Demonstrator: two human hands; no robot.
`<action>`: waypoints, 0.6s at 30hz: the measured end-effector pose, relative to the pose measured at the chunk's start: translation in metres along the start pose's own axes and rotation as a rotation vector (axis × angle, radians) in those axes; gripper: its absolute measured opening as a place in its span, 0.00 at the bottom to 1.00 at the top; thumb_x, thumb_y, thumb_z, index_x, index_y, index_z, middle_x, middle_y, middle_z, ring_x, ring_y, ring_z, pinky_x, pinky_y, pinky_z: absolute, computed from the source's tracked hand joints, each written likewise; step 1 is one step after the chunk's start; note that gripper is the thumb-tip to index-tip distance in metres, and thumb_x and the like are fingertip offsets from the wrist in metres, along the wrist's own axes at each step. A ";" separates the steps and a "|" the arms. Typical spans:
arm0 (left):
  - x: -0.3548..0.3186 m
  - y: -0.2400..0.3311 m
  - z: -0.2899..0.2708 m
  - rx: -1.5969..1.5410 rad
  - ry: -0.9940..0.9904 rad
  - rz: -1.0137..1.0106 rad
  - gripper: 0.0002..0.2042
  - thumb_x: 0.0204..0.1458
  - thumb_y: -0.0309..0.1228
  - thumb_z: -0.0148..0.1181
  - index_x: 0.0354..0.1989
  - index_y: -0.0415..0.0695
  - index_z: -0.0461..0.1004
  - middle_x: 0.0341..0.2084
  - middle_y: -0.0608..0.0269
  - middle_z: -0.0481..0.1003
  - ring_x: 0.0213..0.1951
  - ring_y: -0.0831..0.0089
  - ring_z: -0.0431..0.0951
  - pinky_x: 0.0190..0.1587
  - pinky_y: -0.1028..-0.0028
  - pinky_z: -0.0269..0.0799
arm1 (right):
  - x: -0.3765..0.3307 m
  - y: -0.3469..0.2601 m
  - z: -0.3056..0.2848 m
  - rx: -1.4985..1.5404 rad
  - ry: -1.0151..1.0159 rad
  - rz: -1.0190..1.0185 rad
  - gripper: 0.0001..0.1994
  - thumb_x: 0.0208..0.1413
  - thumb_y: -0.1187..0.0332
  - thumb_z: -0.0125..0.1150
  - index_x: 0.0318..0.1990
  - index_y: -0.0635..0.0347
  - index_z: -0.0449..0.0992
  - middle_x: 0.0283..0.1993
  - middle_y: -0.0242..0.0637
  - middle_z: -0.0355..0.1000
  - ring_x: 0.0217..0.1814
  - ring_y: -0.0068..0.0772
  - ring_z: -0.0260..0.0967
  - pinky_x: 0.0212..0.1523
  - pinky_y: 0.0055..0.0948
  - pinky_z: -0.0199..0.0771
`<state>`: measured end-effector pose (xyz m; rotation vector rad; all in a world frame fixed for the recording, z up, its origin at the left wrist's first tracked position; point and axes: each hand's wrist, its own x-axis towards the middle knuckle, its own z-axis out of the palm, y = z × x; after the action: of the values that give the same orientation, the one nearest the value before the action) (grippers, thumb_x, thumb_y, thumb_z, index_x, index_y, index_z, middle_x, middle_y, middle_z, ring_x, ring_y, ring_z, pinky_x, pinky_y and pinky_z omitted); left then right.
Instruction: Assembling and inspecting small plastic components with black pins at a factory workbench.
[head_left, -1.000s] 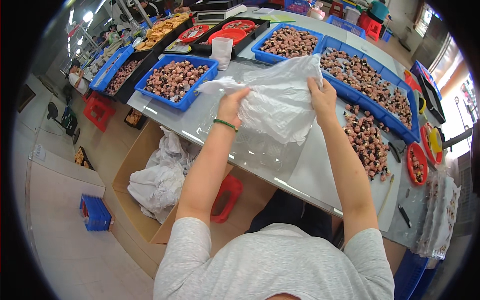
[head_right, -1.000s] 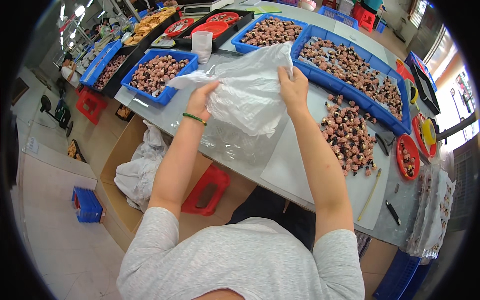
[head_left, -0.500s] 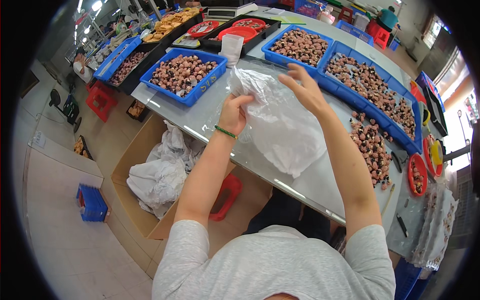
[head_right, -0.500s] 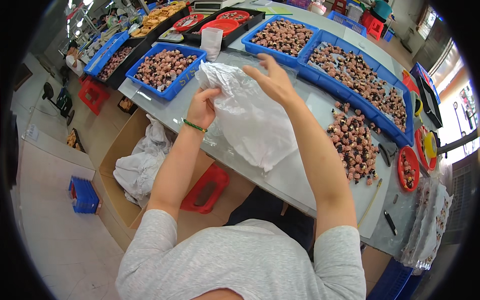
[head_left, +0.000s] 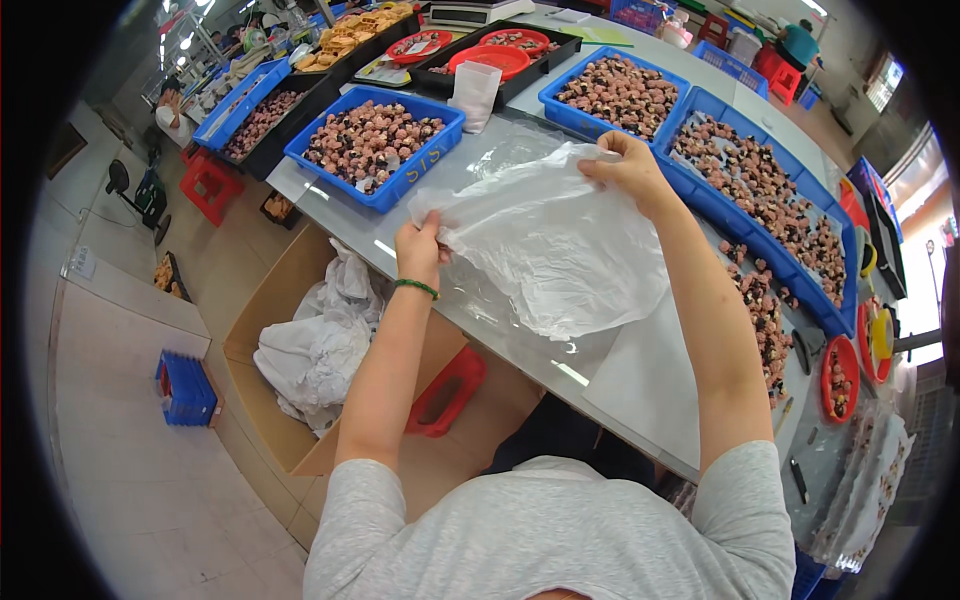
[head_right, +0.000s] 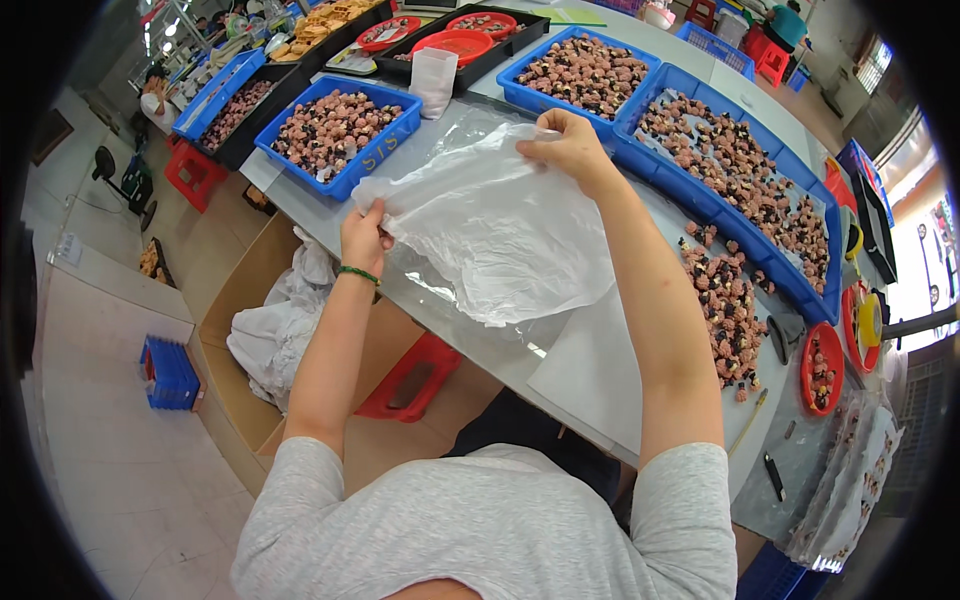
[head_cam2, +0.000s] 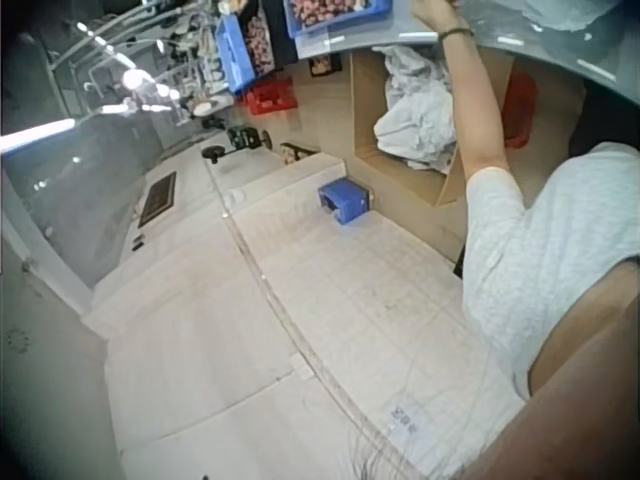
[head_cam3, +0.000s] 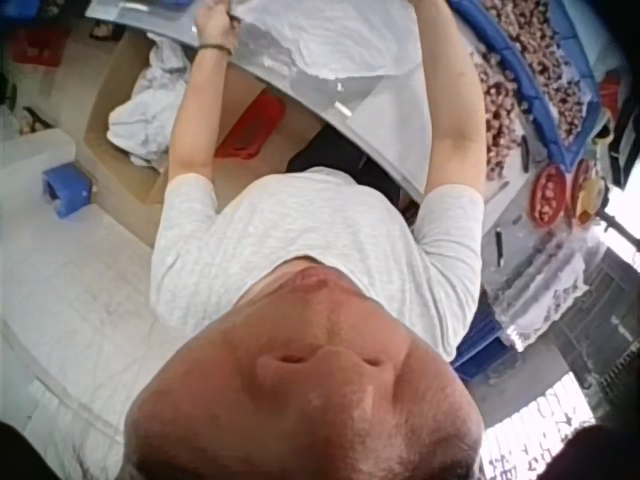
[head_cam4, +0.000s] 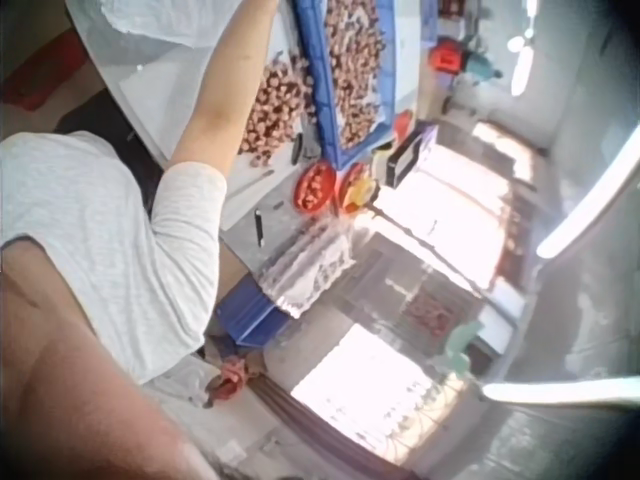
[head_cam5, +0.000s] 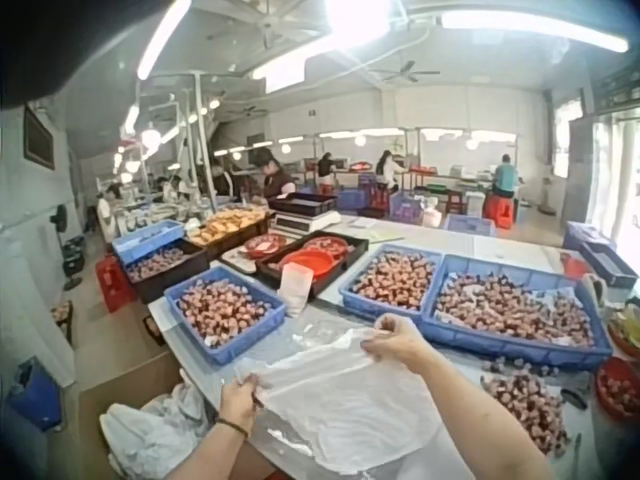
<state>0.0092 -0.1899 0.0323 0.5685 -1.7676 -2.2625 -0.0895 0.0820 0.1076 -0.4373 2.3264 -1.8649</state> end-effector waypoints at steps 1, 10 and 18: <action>0.007 -0.006 -0.002 0.244 0.190 0.133 0.21 0.47 0.33 0.57 0.47 0.34 0.62 0.31 0.56 0.73 0.24 0.71 0.71 0.20 0.76 0.67 | 0.002 0.003 0.002 0.030 -0.012 -0.026 0.10 0.40 0.73 0.66 0.29 0.60 0.69 0.24 0.29 0.68 0.22 0.15 0.64 0.21 0.16 0.61; 0.015 0.056 0.101 1.069 -0.361 0.757 0.28 0.41 0.38 0.64 0.49 0.36 0.64 0.36 0.54 0.70 0.38 0.68 0.70 0.39 0.73 0.65 | -0.010 -0.004 0.011 -0.035 -0.146 -0.038 0.16 0.42 0.68 0.66 0.38 0.64 0.70 0.34 0.35 0.70 0.32 0.26 0.69 0.32 0.24 0.70; 0.110 0.047 0.064 0.270 -0.378 0.167 0.17 0.45 0.43 0.61 0.32 0.39 0.75 0.25 0.69 0.73 0.27 0.82 0.69 0.30 0.80 0.64 | -0.044 0.056 -0.072 -0.477 -0.175 0.070 0.25 0.36 0.68 0.67 0.44 0.67 0.70 0.41 0.41 0.70 0.43 0.32 0.67 0.46 0.29 0.65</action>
<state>-0.1206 -0.1897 0.0720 0.0256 -2.2240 -2.1347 -0.0758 0.1738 0.0660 -0.5330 2.6086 -1.1742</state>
